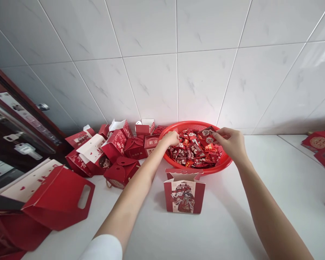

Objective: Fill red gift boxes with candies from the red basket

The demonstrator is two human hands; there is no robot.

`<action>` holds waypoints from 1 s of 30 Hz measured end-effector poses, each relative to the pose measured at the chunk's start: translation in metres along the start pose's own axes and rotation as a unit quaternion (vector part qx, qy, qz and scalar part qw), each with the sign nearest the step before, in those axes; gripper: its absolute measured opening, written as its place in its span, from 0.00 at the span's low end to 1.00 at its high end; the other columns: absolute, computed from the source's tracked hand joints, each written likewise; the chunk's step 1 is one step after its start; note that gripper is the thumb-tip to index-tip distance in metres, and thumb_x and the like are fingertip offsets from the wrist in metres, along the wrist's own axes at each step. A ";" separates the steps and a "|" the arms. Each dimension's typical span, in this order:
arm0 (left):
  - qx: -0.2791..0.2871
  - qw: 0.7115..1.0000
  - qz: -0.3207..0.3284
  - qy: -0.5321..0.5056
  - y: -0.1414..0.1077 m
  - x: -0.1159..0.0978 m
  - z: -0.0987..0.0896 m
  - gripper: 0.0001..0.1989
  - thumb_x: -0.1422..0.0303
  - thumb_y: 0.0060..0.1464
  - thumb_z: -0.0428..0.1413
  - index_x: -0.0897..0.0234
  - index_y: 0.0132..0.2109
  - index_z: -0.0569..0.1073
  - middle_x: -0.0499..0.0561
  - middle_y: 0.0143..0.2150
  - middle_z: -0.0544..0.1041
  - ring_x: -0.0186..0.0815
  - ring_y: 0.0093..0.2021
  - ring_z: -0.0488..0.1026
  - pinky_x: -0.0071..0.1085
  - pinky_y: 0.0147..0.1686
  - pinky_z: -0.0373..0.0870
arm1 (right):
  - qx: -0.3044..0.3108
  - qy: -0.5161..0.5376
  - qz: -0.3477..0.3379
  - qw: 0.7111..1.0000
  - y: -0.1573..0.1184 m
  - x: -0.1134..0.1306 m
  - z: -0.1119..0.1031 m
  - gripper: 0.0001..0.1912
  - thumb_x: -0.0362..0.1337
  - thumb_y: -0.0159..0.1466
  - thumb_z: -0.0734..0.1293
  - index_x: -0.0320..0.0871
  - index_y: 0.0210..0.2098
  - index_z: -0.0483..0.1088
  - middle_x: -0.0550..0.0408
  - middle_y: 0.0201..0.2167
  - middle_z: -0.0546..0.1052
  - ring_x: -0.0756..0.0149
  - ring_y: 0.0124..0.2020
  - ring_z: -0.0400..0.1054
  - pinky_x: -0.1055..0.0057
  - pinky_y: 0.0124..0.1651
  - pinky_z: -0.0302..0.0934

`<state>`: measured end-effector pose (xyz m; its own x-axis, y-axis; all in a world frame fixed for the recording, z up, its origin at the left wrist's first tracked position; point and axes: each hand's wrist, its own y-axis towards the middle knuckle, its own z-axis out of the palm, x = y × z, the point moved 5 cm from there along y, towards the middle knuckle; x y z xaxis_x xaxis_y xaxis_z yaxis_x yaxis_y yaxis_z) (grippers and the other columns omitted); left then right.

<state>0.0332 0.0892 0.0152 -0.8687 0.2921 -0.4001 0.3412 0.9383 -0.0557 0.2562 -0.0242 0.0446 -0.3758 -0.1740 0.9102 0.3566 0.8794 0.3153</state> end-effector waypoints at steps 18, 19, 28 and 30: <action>0.111 0.994 0.021 -0.003 0.028 0.004 -0.005 0.20 0.66 0.50 0.65 0.57 0.52 0.82 0.49 0.53 0.84 0.37 0.47 0.80 0.24 0.44 0.72 | -0.069 0.113 0.028 0.991 0.004 -0.026 0.012 0.15 0.49 0.53 0.73 0.44 0.26 0.73 0.53 0.23 0.80 0.58 0.24 0.77 0.63 0.30 0.73; 0.084 0.996 0.013 0.005 0.034 0.005 -0.003 0.23 0.68 0.50 0.64 0.57 0.55 0.80 0.51 0.56 0.82 0.38 0.49 0.80 0.25 0.44 0.72 | -0.065 0.115 0.029 0.991 0.004 -0.026 0.013 0.15 0.49 0.53 0.74 0.44 0.26 0.73 0.53 0.23 0.80 0.58 0.24 0.77 0.63 0.30 0.73; 0.095 0.995 0.024 0.000 0.056 0.002 0.007 0.10 0.68 0.47 0.64 0.57 0.39 0.84 0.48 0.43 0.86 0.39 0.42 0.79 0.27 0.41 0.71 | -0.043 0.123 0.035 0.991 0.004 -0.026 0.015 0.15 0.49 0.55 0.74 0.44 0.26 0.73 0.54 0.22 0.80 0.60 0.24 0.77 0.67 0.29 0.73; 0.105 0.994 0.035 -0.018 0.053 0.004 0.003 0.05 0.66 0.49 0.64 0.59 0.34 0.84 0.47 0.38 0.85 0.37 0.38 0.79 0.27 0.40 0.70 | -0.037 0.126 0.037 0.991 0.004 -0.027 0.016 0.16 0.50 0.54 0.74 0.43 0.27 0.74 0.54 0.23 0.80 0.60 0.24 0.77 0.66 0.29 0.73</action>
<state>0.0493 0.1394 0.0080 -0.8284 0.3449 -0.4414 0.4709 0.8555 -0.2152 0.2545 -0.0091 0.0170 -0.1232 -0.2234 0.9669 0.4411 0.8605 0.2550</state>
